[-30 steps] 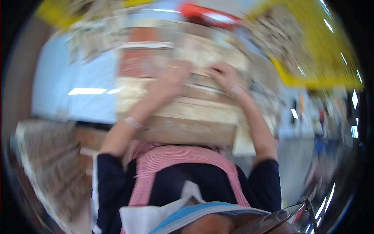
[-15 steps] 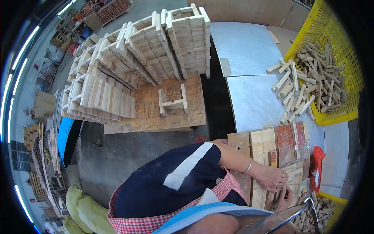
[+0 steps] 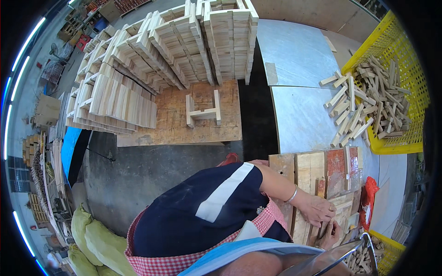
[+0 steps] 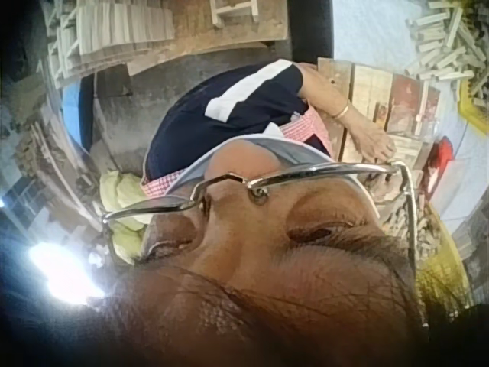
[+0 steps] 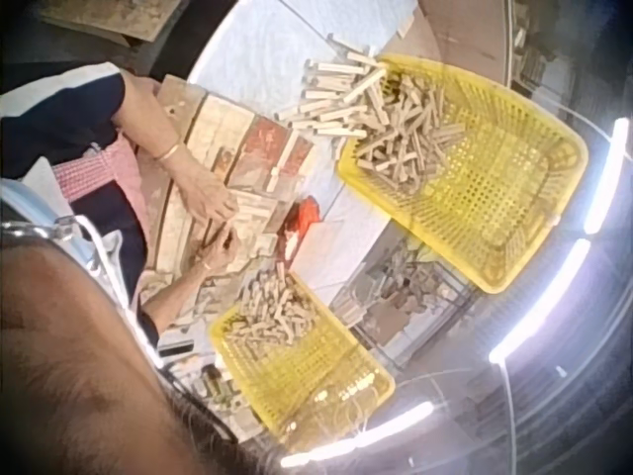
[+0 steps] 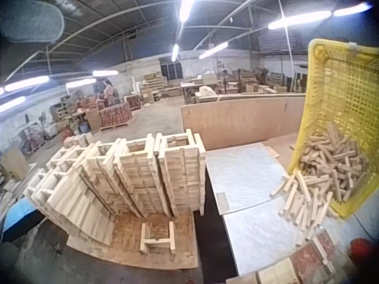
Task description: Assembling small wooden slats and frames using glue, brushes, and a hammer to create larger wooden structures.
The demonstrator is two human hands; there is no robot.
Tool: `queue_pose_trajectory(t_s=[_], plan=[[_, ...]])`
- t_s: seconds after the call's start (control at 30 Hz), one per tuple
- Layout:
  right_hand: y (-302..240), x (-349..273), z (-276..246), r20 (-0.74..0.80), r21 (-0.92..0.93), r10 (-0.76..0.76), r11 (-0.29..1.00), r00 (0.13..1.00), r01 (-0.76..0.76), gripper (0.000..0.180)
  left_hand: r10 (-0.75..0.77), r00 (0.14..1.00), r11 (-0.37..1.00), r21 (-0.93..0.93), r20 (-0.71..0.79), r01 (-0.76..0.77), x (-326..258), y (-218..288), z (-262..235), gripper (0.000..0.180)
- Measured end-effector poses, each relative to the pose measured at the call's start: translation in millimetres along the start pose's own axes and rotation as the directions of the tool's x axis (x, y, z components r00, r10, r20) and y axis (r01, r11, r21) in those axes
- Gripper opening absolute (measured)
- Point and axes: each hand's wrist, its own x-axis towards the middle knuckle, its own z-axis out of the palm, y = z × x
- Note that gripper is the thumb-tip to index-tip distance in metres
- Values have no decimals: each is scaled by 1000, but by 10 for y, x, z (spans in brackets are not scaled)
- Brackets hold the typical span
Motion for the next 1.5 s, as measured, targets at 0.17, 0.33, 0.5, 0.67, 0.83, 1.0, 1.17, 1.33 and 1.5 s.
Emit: queue_pose_trajectory(t_s=[0.17,0.33,0.5,0.67,0.83,1.0,1.17,1.33,1.5], plan=[[4,4,-19,31,38,-14,999,999,13,20,-10,1000,1000,-8,20,10,3,6,-64,42],[19,88,9,58,22,-29,999,998,28,20,-28,1000,1000,2,7,28,-14,8,-53,42],[-144,-72,-57,1,-83,19,996,1000,-18,20,59,998,998,-15,-8,-60,21,75,-72,31],[-211,-21,-26,71,-123,117,987,991,-107,22,-66,998,965,-254,-9,61,1,42,-114,24],[-345,48,129,-48,-155,101,982,994,-107,23,-57,998,996,-67,25,59,-62,18,-446,44],[-381,64,143,-92,-96,129,986,987,-138,17,-106,978,992,-50,182,116,-9,111,-669,39],[-354,-1,88,-27,-61,161,985,987,-163,19,28,974,987,-159,224,8,90,428,-475,37],[-296,51,33,40,-94,117,989,992,-113,20,89,959,982,-185,269,-39,337,561,-198,45],[-320,70,40,40,284,239,928,970,-240,29,43,939,994,-106,340,-7,462,512,-101,63]])
